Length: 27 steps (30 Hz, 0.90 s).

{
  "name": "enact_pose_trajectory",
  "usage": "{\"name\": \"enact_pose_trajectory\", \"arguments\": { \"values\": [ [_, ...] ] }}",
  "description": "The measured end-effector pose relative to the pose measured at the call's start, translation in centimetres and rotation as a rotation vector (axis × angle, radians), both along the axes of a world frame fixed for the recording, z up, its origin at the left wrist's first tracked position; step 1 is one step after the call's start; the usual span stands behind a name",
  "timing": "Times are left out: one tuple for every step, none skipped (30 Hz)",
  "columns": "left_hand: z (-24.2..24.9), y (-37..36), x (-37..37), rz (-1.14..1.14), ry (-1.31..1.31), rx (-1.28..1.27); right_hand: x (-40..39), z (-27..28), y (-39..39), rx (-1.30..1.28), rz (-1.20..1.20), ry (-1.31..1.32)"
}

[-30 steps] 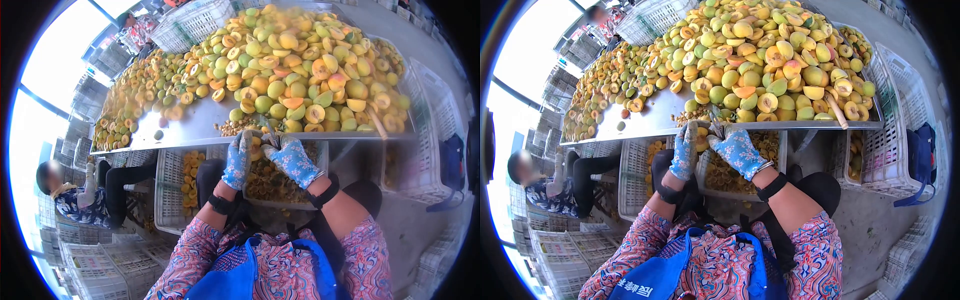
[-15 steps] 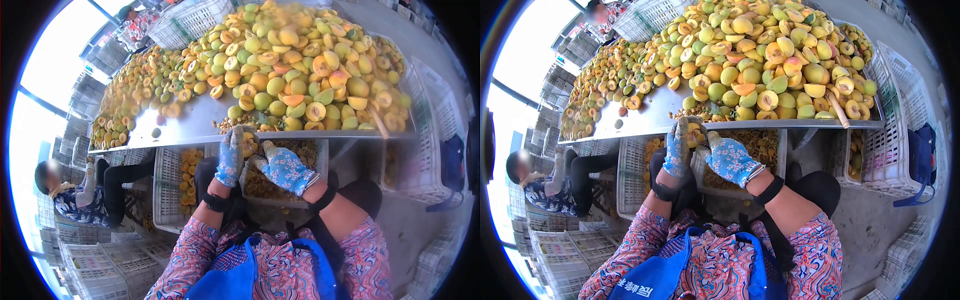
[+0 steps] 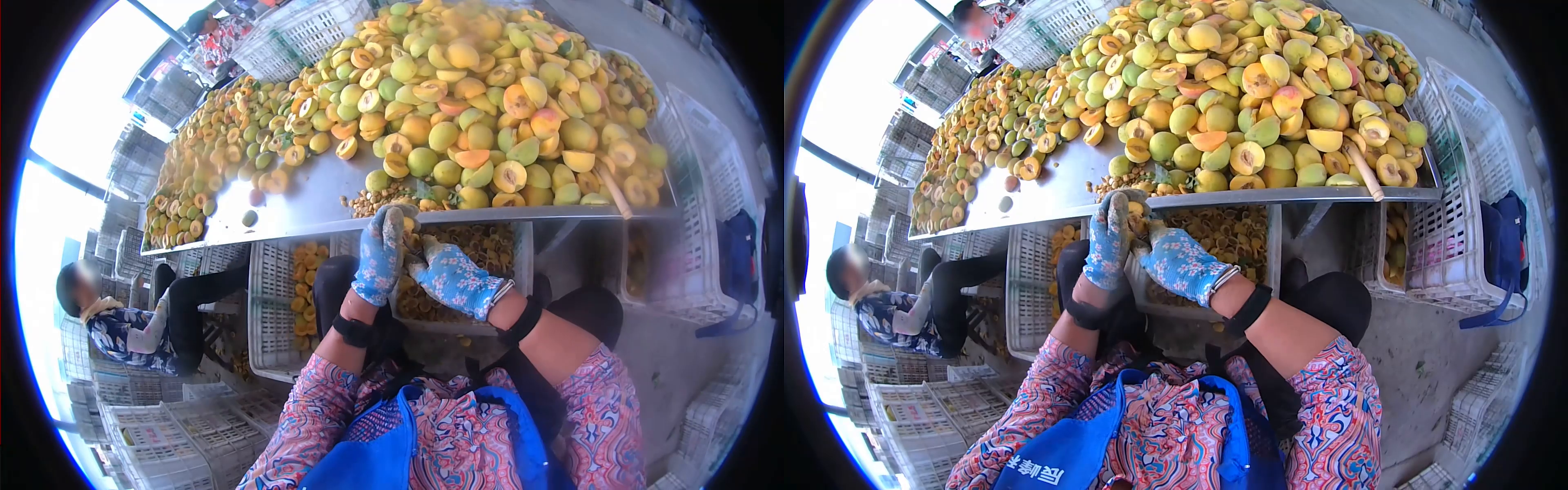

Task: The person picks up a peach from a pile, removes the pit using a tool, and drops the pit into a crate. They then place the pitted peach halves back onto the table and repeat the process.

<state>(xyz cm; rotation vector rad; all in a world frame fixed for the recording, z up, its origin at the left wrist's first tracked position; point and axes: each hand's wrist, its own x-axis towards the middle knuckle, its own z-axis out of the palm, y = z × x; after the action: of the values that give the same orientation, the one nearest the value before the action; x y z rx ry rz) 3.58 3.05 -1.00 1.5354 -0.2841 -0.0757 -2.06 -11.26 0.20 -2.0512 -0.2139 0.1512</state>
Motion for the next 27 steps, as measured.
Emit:
{"name": "enact_pose_trajectory", "arguments": {
  "values": [
    [0.0, 0.1, 0.1, -0.047, 0.065, -0.065, 0.0, 0.0, 0.0, -0.043, 0.016, 0.016],
    [1.2, -0.4, -0.5, -0.047, 0.064, -0.066, 0.0, -0.1, 0.0, -0.044, 0.016, 0.014],
    [2.4, -1.0, -1.4, -0.012, 0.222, -0.19, -0.1, -0.4, 0.2, -0.062, -0.005, -0.062],
    [3.3, -1.3, -1.9, 0.024, 0.38, -0.313, -0.1, 0.3, 0.4, -0.078, -0.026, -0.138],
    [2.8, -1.0, -1.8, 0.026, 0.381, -0.312, -0.2, 1.0, 0.4, -0.076, -0.025, -0.136],
    [1.9, -0.6, -1.6, 0.052, 0.33, -0.235, -0.4, 1.8, 0.1, 0.034, 0.013, 0.063],
    [1.6, -0.6, -1.5, 0.077, 0.279, -0.161, -0.5, 2.9, -0.2, 0.143, 0.049, 0.262],
    [1.4, -0.5, -1.5, 0.078, 0.279, -0.161, -0.6, 3.1, -0.4, 0.143, 0.05, 0.262],
    [1.2, -0.5, -1.6, 0.08, 0.214, -0.143, -0.7, 3.3, -0.6, 0.51, 0.105, 0.559],
    [1.3, -0.5, -1.6, 0.08, 0.149, -0.125, -0.7, 3.5, -0.7, 0.881, 0.16, 0.851],
    [1.4, -0.5, -1.6, 0.079, 0.149, -0.125, -0.8, 4.0, -0.8, 0.893, 0.168, 0.877],
    [1.5, -0.6, -1.4, 0.067, 0.124, -0.121, -0.8, 3.9, -0.8, 0.893, 0.168, 0.877],
    [1.7, -0.5, -1.4, 0.056, 0.098, -0.116, -0.8, 3.7, -0.8, 0.874, 0.168, 0.835],
    [1.6, -0.3, -1.3, 0.06, 0.097, -0.117, -0.7, 3.5, -0.8, 0.854, 0.17, 0.794],
    [1.5, -0.3, -1.0, 0.039, 0.199, -0.12, -0.7, 3.5, -0.7, 0.852, 0.17, 0.793],
    [1.4, -0.3, -0.9, 0.018, 0.302, -0.123, -0.7, 3.5, -0.7, 0.84, 0.153, 0.81],
    [1.4, -0.4, -0.9, 0.037, 0.245, -0.062, -0.7, 3.4, -0.6, 0.832, 0.134, 0.828],
    [1.3, -0.5, -1.0, 0.031, 0.249, -0.059, -0.7, 3.3, -0.8, 0.836, 0.128, 0.828],
    [1.2, -0.6, -1.2, 0.04, 0.213, -0.083, -0.6, 3.2, -1.1, 0.92, 0.177, 0.89],
    [1.4, -0.5, -1.4, 0.055, 0.175, -0.108, -0.6, 3.1, -1.4, 1.0, 0.231, 0.951],
    [1.7, -0.4, -1.4, 0.05, 0.158, -0.08, -0.5, 3.1, -1.4, 1.03, 0.243, 0.976],
    [1.5, -0.3, -1.2, 0.054, 0.154, -0.08, -0.5, 2.9, -1.0, 1.027, 0.248, 0.975],
    [1.0, -0.4, -1.0, 0.062, 0.207, -0.091, -0.4, 2.6, -0.5, 0.811, 0.2, 0.847],
    [0.6, -0.6, -0.8, 0.069, 0.263, -0.102, -0.4, 2.4, -0.3, 0.598, 0.15, 0.719],
    [0.7, -0.7, -0.9, 0.084, 0.297, -0.079, -0.5, 2.6, -0.4, 0.594, 0.145, 0.706],
    [0.7, -0.6, -0.9, 0.081, 0.3, -0.073, -0.4, 2.4, -0.5, 0.601, 0.143, 0.708],
    [0.8, -0.6, -1.1, 0.077, 0.245, -0.078, -0.3, 2.2, -0.9, 0.732, 0.189, 0.779]
  ]
}}
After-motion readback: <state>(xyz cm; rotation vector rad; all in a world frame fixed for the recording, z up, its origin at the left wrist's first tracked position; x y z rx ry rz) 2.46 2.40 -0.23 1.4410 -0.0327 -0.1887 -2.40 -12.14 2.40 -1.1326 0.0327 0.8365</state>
